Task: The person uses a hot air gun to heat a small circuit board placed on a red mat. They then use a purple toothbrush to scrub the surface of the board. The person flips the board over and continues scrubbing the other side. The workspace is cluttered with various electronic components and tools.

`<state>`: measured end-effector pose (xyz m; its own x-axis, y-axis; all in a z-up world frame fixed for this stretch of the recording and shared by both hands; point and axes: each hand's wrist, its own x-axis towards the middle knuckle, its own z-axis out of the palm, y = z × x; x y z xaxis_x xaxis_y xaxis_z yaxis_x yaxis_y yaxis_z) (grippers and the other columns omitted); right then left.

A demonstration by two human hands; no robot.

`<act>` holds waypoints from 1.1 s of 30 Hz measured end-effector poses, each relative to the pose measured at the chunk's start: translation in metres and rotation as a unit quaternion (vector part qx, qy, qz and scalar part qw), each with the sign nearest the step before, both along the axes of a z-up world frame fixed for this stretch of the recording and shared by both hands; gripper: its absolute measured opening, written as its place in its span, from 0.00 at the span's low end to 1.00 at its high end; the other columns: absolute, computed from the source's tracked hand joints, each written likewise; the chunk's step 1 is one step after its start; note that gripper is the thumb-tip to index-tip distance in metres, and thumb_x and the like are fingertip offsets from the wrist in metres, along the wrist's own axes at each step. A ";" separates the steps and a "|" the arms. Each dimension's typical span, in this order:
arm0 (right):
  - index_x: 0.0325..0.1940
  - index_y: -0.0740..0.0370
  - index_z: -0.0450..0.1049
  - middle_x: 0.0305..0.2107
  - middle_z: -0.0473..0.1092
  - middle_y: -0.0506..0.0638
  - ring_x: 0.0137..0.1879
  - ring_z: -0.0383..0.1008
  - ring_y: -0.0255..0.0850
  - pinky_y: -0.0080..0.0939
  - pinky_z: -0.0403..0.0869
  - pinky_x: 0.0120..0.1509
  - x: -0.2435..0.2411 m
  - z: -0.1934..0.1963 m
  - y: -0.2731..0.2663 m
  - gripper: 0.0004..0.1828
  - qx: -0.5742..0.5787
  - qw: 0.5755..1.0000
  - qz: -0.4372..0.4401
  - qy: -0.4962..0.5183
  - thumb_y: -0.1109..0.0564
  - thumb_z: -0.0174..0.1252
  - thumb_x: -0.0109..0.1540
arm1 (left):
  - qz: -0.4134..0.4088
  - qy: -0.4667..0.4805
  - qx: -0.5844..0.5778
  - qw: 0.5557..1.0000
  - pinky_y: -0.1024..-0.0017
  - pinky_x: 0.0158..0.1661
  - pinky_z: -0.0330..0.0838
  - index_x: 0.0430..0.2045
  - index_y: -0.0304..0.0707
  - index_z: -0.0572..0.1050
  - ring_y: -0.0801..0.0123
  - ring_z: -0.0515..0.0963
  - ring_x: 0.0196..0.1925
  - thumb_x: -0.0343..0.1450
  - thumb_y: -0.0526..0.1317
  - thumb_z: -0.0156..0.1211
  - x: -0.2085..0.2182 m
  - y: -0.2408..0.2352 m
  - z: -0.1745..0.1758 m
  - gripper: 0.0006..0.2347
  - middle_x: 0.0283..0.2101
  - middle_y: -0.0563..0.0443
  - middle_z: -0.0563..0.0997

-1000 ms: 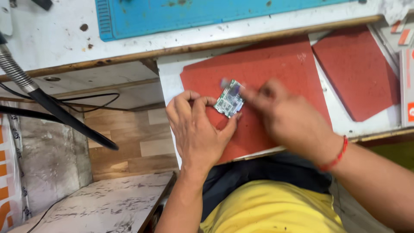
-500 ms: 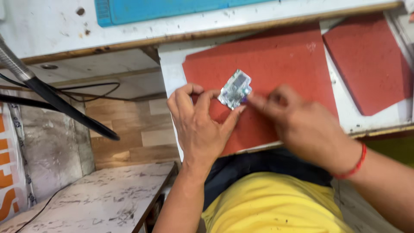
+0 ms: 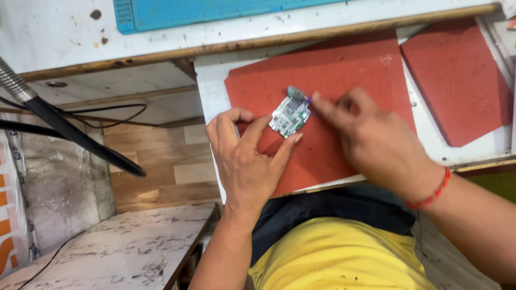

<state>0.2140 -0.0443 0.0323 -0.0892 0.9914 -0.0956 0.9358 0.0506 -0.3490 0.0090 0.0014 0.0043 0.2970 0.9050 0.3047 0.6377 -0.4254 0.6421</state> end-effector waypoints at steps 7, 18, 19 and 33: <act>0.70 0.51 0.69 0.43 0.70 0.57 0.28 0.76 0.54 0.53 0.76 0.32 -0.008 -0.001 0.001 0.33 -0.019 1.000 0.014 -0.007 0.64 0.51 0.59 | 0.004 0.007 -0.007 1.000 0.58 0.54 0.66 0.38 0.33 0.82 0.52 0.67 0.53 0.59 0.45 0.82 -0.002 -0.001 -0.001 0.20 0.47 0.44 0.69; 0.69 0.43 0.71 0.42 0.72 0.51 0.25 0.75 0.47 0.46 0.73 0.24 0.018 0.001 0.023 0.36 0.057 0.976 0.197 -0.070 0.64 0.54 0.57 | 0.034 -0.028 -0.033 0.998 0.58 0.52 0.68 0.40 0.33 0.81 0.51 0.67 0.52 0.55 0.44 0.84 -0.005 -0.003 -0.001 0.24 0.46 0.44 0.69; 0.69 0.42 0.71 0.42 0.72 0.51 0.24 0.74 0.48 0.46 0.73 0.25 0.022 0.001 0.030 0.35 0.048 0.978 0.184 -0.081 0.63 0.54 0.58 | 0.035 -0.030 -0.034 0.998 0.58 0.52 0.68 0.40 0.33 0.81 0.51 0.67 0.52 0.54 0.45 0.84 -0.005 -0.003 0.000 0.25 0.46 0.44 0.69; 0.69 0.45 0.72 0.43 0.72 0.54 0.30 0.75 0.52 0.50 0.76 0.33 0.015 0.004 0.023 0.34 0.005 0.984 0.164 -0.075 0.65 0.54 0.59 | 0.027 -0.071 -0.020 0.997 0.61 0.50 0.68 0.40 0.33 0.81 0.54 0.67 0.49 0.54 0.45 0.84 -0.012 -0.002 -0.004 0.25 0.43 0.45 0.68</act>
<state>0.2292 -0.0218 0.0367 -0.3903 0.9125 -0.1226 0.9094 0.3613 -0.2062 -0.0028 -0.0005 0.0001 0.2040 0.9310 0.3027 0.5611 -0.3645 0.7431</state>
